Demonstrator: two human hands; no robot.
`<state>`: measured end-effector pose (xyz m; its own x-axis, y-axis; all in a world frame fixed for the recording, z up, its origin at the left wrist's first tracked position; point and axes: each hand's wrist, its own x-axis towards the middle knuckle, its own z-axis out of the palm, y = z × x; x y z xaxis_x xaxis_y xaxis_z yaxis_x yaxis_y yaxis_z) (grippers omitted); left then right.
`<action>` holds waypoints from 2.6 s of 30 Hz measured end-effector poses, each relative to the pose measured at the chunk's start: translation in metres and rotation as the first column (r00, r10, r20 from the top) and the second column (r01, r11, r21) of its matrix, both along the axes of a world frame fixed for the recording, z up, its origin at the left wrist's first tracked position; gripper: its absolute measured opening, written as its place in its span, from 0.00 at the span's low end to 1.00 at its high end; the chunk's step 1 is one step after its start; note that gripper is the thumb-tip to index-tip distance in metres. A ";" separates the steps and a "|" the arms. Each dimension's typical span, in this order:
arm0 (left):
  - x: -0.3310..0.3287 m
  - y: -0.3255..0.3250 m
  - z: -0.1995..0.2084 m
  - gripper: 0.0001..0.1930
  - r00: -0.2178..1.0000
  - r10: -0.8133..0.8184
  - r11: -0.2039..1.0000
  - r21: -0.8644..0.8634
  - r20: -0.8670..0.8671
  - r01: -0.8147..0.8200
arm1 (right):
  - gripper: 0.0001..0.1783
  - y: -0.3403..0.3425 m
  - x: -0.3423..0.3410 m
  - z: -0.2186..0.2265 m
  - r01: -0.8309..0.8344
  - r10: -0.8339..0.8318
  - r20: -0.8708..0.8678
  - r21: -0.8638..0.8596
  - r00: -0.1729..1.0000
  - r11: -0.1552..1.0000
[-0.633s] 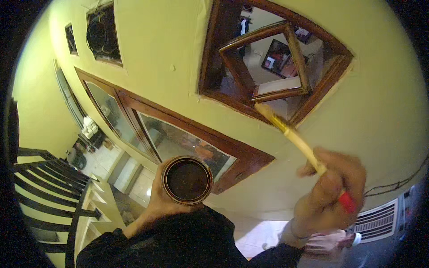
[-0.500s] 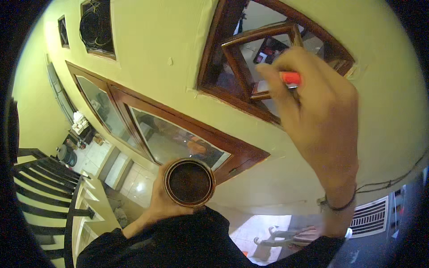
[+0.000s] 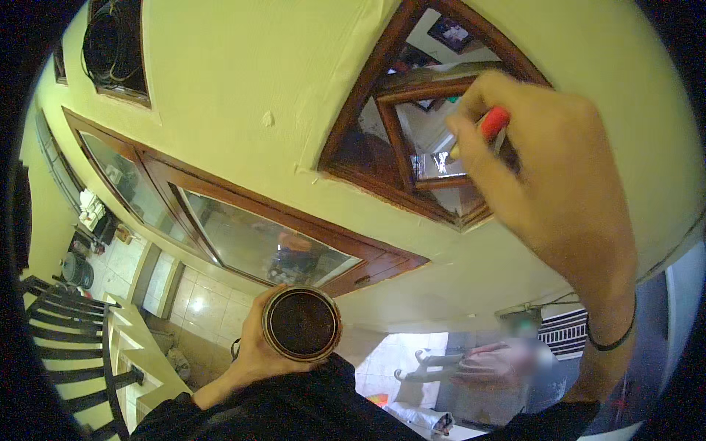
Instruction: The person paints a wooden window frame with a paintbrush, repeatedly dipping the brush into a can of paint held in the other hand.
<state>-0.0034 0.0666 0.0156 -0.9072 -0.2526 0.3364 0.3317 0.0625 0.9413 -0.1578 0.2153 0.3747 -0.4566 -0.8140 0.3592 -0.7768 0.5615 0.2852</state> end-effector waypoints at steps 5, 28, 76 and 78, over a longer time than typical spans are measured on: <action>-0.007 -0.020 0.003 0.64 0.997 -0.068 0.998 -0.011 0.033 0.069 | 0.08 0.008 -0.007 -0.011 -0.103 0.113 -0.035 0.220 0.993 0.970; -0.025 -0.052 -0.007 0.65 0.975 -0.221 0.975 -0.009 0.040 0.221 | 0.07 -0.013 0.000 -0.021 0.087 -0.082 0.148 -0.029 0.986 0.996; -0.033 -0.060 -0.005 0.62 0.965 -0.260 0.965 -0.022 0.038 0.261 | 0.02 -0.007 0.024 -0.017 0.370 -0.359 0.093 -0.174 0.929 0.913; -0.034 -0.058 -0.007 0.63 0.954 -0.296 0.951 0.100 0.042 0.291 | 0.02 -0.008 0.007 -0.023 0.330 -0.324 0.060 -0.179 0.944 0.927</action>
<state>-0.0373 0.0087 0.0083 -0.9626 0.0006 0.2710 0.2691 -0.1174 0.9559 -0.1506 0.2076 0.3519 -0.6988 -0.5386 0.4707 -0.5475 0.8262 0.1326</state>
